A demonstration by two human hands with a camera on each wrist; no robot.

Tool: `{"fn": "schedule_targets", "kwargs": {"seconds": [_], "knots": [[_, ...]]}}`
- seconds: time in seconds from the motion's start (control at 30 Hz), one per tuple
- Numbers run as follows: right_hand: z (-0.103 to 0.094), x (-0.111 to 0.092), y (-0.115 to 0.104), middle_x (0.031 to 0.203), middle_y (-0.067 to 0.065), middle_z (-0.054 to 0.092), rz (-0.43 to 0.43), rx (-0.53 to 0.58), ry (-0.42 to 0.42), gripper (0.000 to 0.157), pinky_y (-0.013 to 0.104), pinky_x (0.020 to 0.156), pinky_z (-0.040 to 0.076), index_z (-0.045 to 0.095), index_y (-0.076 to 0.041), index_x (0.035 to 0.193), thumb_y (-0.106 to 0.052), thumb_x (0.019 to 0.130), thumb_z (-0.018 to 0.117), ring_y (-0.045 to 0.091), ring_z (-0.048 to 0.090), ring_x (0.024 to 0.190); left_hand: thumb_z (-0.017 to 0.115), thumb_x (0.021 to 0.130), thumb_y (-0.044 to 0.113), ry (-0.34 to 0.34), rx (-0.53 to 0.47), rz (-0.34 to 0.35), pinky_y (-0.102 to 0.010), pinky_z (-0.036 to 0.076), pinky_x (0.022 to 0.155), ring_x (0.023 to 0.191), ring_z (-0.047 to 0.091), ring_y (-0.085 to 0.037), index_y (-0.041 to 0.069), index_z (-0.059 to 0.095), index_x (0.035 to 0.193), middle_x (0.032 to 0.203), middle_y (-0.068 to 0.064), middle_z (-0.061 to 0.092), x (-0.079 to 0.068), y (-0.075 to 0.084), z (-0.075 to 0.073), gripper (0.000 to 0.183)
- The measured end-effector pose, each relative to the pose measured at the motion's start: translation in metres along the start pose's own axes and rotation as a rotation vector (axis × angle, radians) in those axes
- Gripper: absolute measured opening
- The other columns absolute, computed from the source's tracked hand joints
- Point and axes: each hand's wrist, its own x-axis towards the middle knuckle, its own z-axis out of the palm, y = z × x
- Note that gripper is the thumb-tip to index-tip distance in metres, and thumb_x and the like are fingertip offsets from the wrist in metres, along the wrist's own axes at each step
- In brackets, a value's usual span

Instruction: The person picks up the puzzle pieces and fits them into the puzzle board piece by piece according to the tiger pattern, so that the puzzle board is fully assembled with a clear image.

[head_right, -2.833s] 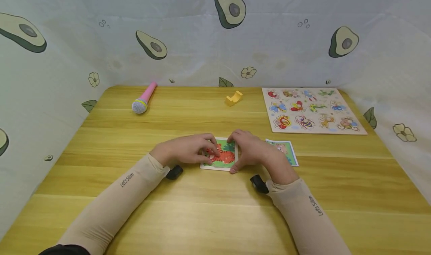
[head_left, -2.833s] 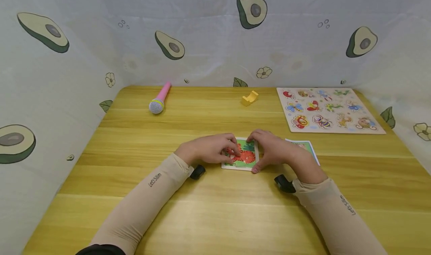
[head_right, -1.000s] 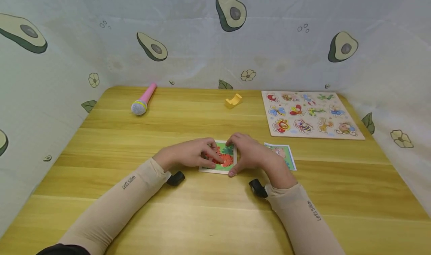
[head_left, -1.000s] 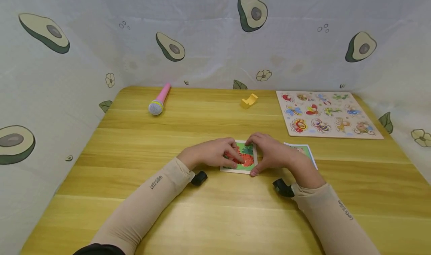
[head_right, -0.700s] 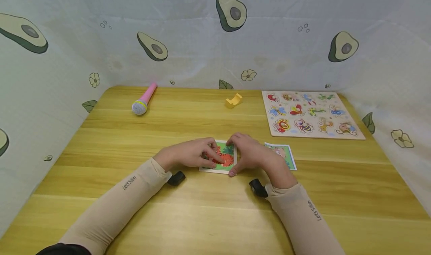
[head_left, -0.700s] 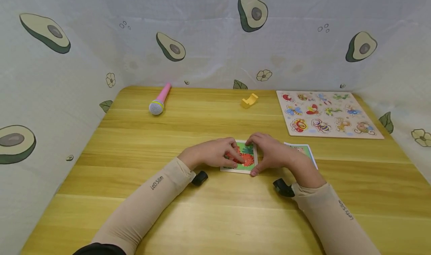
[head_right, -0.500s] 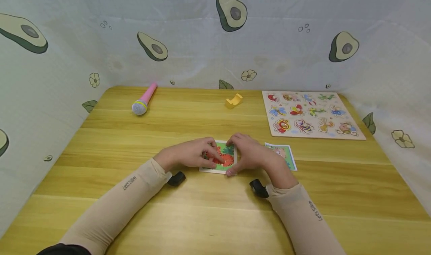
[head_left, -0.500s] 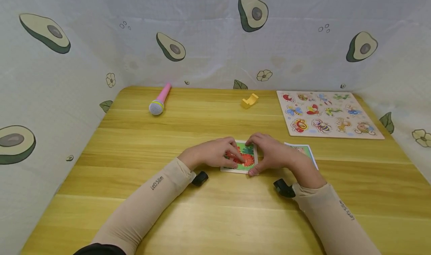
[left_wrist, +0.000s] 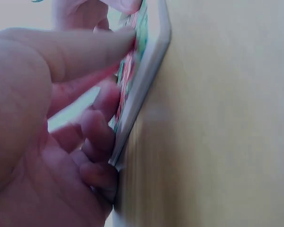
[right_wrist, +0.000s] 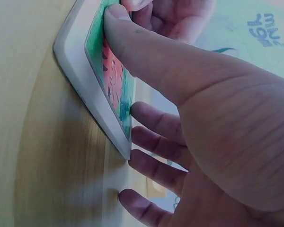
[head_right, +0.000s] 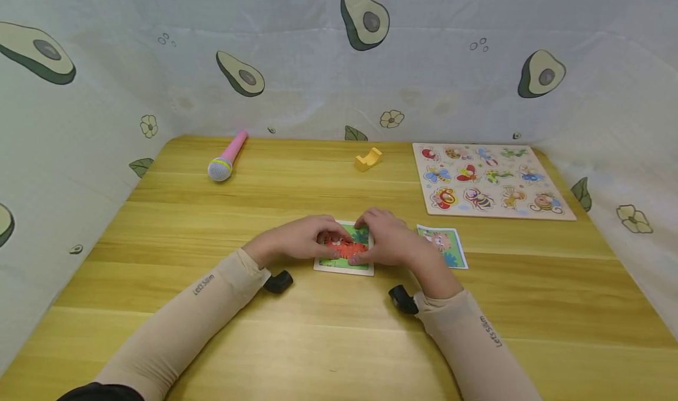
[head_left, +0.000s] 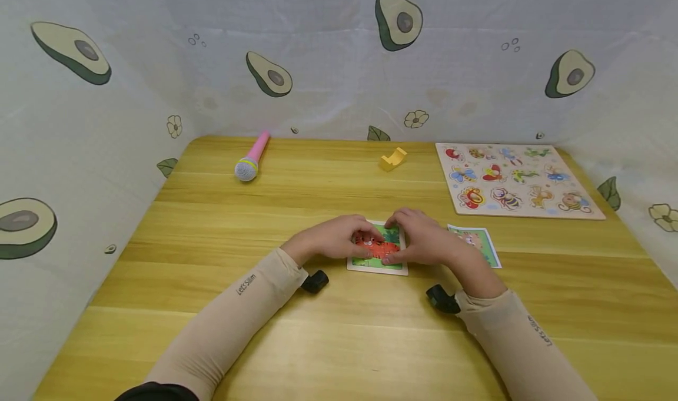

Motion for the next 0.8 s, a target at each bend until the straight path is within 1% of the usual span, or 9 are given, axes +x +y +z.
{"fn": "schedule_targets", "kwargs": {"seconds": [0.07, 0.17, 0.3, 0.4, 0.5, 0.57, 0.63, 0.73, 0.8], "knots": [[0.001, 0.0, 0.001, 0.125, 0.013, 0.057, 0.008, 0.008, 0.007, 0.067, 0.058, 0.105, 0.036, 0.061, -0.003, 0.121, -0.046, 0.077, 0.087, 0.037, 0.048, 0.121, 0.072, 0.095, 0.021, 0.013, -0.008, -0.03, -0.027, 0.043, 0.087, 0.098, 0.051, -0.013, 0.018, 0.067, 0.131, 0.111, 0.002, 0.057, 0.001, 0.001, 0.001, 0.036], [0.002, 0.001, 0.0, 0.126, 0.014, 0.056, 0.043, 0.025, 0.014, 0.066, 0.058, 0.105, 0.035, 0.062, -0.003, 0.12, -0.043, 0.075, 0.09, 0.037, 0.047, 0.122, 0.076, 0.092, 0.02, 0.044, -0.026, -0.073, -0.028, 0.042, 0.092, 0.105, 0.052, -0.013, 0.016, 0.067, 0.128, 0.116, 0.002, 0.057, 0.002, 0.003, 0.002, 0.037], [0.003, 0.003, -0.003, 0.128, 0.016, 0.055, 0.089, 0.047, 0.012, 0.066, 0.058, 0.106, 0.035, 0.063, -0.004, 0.12, -0.041, 0.074, 0.091, 0.038, 0.045, 0.124, 0.079, 0.089, 0.02, 0.074, -0.037, -0.112, -0.029, 0.042, 0.096, 0.109, 0.052, -0.013, 0.016, 0.068, 0.125, 0.117, 0.001, 0.057, 0.003, 0.004, 0.005, 0.037], [0.002, 0.002, -0.002, 0.128, 0.016, 0.055, 0.065, 0.058, 0.0, 0.067, 0.058, 0.106, 0.035, 0.062, -0.003, 0.121, -0.042, 0.075, 0.09, 0.039, 0.045, 0.124, 0.08, 0.088, 0.022, 0.083, -0.029, -0.117, -0.029, 0.041, 0.097, 0.108, 0.051, -0.013, 0.016, 0.068, 0.125, 0.118, 0.001, 0.055, 0.002, 0.004, 0.005, 0.039], [-0.002, -0.001, 0.002, 0.129, 0.016, 0.053, 0.0, 0.068, -0.035, 0.074, 0.058, 0.106, 0.035, 0.06, -0.001, 0.125, -0.044, 0.073, 0.091, 0.038, 0.044, 0.124, 0.08, 0.088, 0.027, 0.066, -0.019, -0.079, -0.028, 0.042, 0.094, 0.105, 0.051, -0.013, 0.016, 0.065, 0.128, 0.119, 0.001, 0.052, -0.001, 0.002, 0.002, 0.044], [-0.005, -0.004, 0.005, 0.131, 0.015, 0.051, -0.04, 0.076, -0.064, 0.081, 0.059, 0.107, 0.035, 0.058, -0.001, 0.129, -0.046, 0.07, 0.092, 0.038, 0.043, 0.126, 0.081, 0.087, 0.032, 0.038, -0.015, -0.048, -0.029, 0.043, 0.093, 0.105, 0.051, -0.014, 0.016, 0.062, 0.134, 0.121, 0.001, 0.05, -0.005, 0.0, -0.002, 0.053], [-0.008, -0.006, 0.008, 0.134, 0.015, 0.048, -0.062, 0.078, -0.092, 0.087, 0.06, 0.107, 0.033, 0.056, -0.002, 0.132, -0.047, 0.068, 0.093, 0.038, 0.042, 0.128, 0.084, 0.083, 0.04, 0.007, 0.014, -0.038, -0.03, 0.041, 0.096, 0.11, 0.048, -0.015, 0.018, 0.056, 0.141, 0.127, 0.002, 0.046, -0.009, -0.001, -0.006, 0.068], [-0.01, -0.006, 0.01, 0.139, 0.016, 0.046, -0.07, 0.074, -0.106, 0.089, 0.061, 0.108, 0.032, 0.054, -0.002, 0.136, -0.048, 0.069, 0.092, 0.04, 0.04, 0.131, 0.087, 0.074, 0.053, -0.021, 0.103, -0.069, -0.037, 0.034, 0.104, 0.12, 0.041, -0.019, 0.02, 0.046, 0.151, 0.137, 0.001, 0.04, -0.014, -0.005, -0.013, 0.093], [-0.009, -0.006, 0.011, 0.142, 0.018, 0.045, -0.068, 0.066, -0.103, 0.089, 0.061, 0.108, 0.031, 0.053, -0.002, 0.138, -0.048, 0.071, 0.091, 0.041, 0.039, 0.133, 0.087, 0.071, 0.058, -0.022, 0.162, -0.099, -0.042, 0.028, 0.109, 0.127, 0.035, -0.022, 0.019, 0.04, 0.155, 0.144, -0.001, 0.035, -0.016, -0.007, -0.016, 0.104]]}}
